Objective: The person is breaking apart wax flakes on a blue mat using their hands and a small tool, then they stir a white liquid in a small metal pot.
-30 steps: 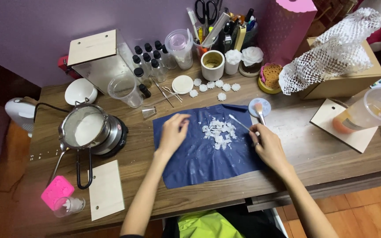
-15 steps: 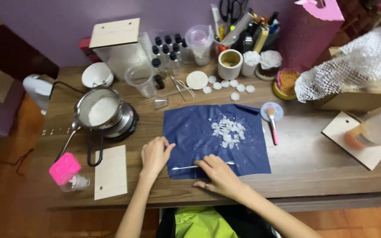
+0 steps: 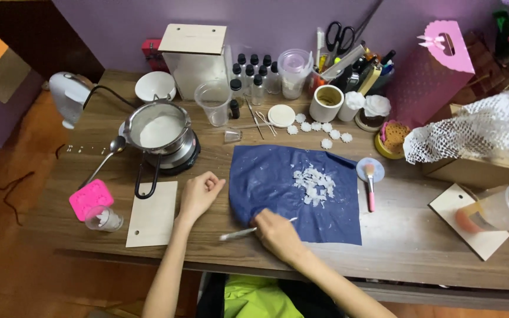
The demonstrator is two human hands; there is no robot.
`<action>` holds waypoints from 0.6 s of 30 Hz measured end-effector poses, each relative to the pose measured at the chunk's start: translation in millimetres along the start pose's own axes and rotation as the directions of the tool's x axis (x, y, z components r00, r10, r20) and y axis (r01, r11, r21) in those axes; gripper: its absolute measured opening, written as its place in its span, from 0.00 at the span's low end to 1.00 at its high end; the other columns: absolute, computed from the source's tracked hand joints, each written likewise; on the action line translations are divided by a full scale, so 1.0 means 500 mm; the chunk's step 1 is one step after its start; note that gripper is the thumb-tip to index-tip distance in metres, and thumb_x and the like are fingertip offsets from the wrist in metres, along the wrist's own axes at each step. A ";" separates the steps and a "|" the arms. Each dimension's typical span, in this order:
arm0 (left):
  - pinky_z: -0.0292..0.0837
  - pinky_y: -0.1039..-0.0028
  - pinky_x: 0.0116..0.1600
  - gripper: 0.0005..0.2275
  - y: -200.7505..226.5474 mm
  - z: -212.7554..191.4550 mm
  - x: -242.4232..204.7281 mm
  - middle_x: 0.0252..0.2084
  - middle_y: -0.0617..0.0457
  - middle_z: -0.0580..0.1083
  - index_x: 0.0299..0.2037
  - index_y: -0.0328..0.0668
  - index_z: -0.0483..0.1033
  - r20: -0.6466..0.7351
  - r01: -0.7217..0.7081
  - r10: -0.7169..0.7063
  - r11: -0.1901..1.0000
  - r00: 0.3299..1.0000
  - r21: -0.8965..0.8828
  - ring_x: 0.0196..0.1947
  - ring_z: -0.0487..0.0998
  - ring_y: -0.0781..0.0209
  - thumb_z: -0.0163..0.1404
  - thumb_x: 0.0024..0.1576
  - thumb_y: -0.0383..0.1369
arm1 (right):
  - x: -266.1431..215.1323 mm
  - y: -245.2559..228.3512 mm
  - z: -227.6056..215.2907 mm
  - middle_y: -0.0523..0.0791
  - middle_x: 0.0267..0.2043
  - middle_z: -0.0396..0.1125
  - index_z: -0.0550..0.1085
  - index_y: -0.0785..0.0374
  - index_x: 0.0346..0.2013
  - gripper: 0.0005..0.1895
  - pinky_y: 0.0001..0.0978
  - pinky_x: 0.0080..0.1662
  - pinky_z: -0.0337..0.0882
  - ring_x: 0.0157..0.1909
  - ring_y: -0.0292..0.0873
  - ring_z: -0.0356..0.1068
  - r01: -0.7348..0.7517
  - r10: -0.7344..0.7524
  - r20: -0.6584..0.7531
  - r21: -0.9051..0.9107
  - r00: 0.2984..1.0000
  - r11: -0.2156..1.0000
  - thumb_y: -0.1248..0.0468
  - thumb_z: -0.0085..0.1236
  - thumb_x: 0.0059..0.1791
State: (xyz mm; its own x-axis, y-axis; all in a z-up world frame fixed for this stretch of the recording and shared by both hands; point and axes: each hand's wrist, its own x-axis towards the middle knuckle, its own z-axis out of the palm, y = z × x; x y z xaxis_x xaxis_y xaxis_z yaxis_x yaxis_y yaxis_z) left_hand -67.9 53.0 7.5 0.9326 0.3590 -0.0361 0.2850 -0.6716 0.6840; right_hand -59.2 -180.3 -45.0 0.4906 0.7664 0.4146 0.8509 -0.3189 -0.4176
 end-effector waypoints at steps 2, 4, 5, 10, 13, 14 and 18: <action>0.64 0.74 0.29 0.08 -0.007 -0.002 -0.010 0.15 0.59 0.69 0.23 0.48 0.72 -0.048 -0.015 0.015 1.000 0.999 -0.018 0.19 0.71 0.64 0.52 0.52 0.38 | 0.026 0.007 -0.056 0.47 0.26 0.60 0.66 0.60 0.29 0.03 0.39 0.31 0.64 0.26 0.51 0.64 -0.107 0.116 -0.134 0.073 0.984 0.992 0.70 0.49 0.43; 0.69 0.73 0.31 0.07 -0.007 0.017 -0.017 0.16 0.57 0.70 0.25 0.46 0.74 -0.088 -0.024 0.021 0.999 0.996 -0.035 0.21 0.74 0.58 0.53 0.51 0.36 | 0.048 0.013 -0.116 0.46 0.24 0.62 0.69 0.57 0.29 0.04 0.36 0.32 0.68 0.27 0.50 0.67 -0.208 0.244 -0.247 0.162 0.938 0.964 0.69 0.54 0.42; 0.70 0.71 0.37 0.03 -0.003 0.035 -0.019 0.23 0.54 0.73 0.28 0.47 0.75 -0.142 -0.217 0.221 0.975 0.965 0.040 0.30 0.75 0.56 0.53 0.49 0.34 | 0.058 0.016 -0.148 0.46 0.25 0.63 0.69 0.58 0.31 0.01 0.37 0.34 0.68 0.30 0.50 0.68 -0.243 0.280 -0.255 0.167 0.926 0.955 0.66 0.52 0.45; 0.66 0.60 0.51 0.13 0.106 0.095 -0.050 0.41 0.42 0.74 0.40 0.39 0.76 0.171 -0.652 0.631 0.713 0.757 0.257 0.47 0.72 0.47 0.52 0.49 0.39 | 0.096 0.002 -0.222 0.46 0.28 0.63 0.70 0.59 0.33 0.02 0.38 0.33 0.67 0.30 0.52 0.67 -0.227 0.253 -0.243 0.131 0.936 0.965 0.64 0.52 0.48; 0.54 0.59 0.61 0.20 0.139 0.147 -0.041 0.51 0.40 0.71 0.47 0.37 0.74 0.362 -0.712 0.618 0.656 0.698 0.252 0.58 0.66 0.48 0.42 0.56 0.45 | 0.100 -0.002 -0.217 0.42 0.29 0.65 0.71 0.57 0.31 0.02 0.34 0.32 0.68 0.30 0.48 0.69 -0.201 0.216 -0.251 0.085 0.944 0.976 0.63 0.54 0.48; 0.53 0.58 0.62 0.21 0.147 0.158 -0.031 0.49 0.40 0.72 0.46 0.36 0.74 0.391 -0.719 0.609 0.635 0.690 0.281 0.57 0.67 0.48 0.40 0.57 0.47 | 0.102 -0.003 -0.218 0.42 0.29 0.65 0.71 0.57 0.31 0.02 0.33 0.32 0.68 0.30 0.49 0.69 -0.190 0.207 -0.251 0.089 0.946 0.978 0.63 0.54 0.48; 0.52 0.57 0.61 0.23 0.203 0.129 -0.022 0.45 0.40 0.74 0.42 0.37 0.75 0.397 -0.712 0.592 0.611 0.702 0.347 0.52 0.70 0.47 0.39 0.55 0.50 | 0.103 -0.006 -0.225 0.43 0.27 0.64 0.71 0.57 0.31 0.02 0.33 0.31 0.68 0.28 0.49 0.69 -0.167 0.191 -0.242 0.119 0.951 0.979 0.63 0.54 0.47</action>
State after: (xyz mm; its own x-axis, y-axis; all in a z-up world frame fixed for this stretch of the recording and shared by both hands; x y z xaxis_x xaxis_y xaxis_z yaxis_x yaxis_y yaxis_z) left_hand -35.1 -61.0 30.3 0.9109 -0.4027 0.0905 -0.4127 -0.8907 0.1905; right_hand -15.5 -202.8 68.7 0.6751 0.5327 0.5104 0.7287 -0.3734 -0.5741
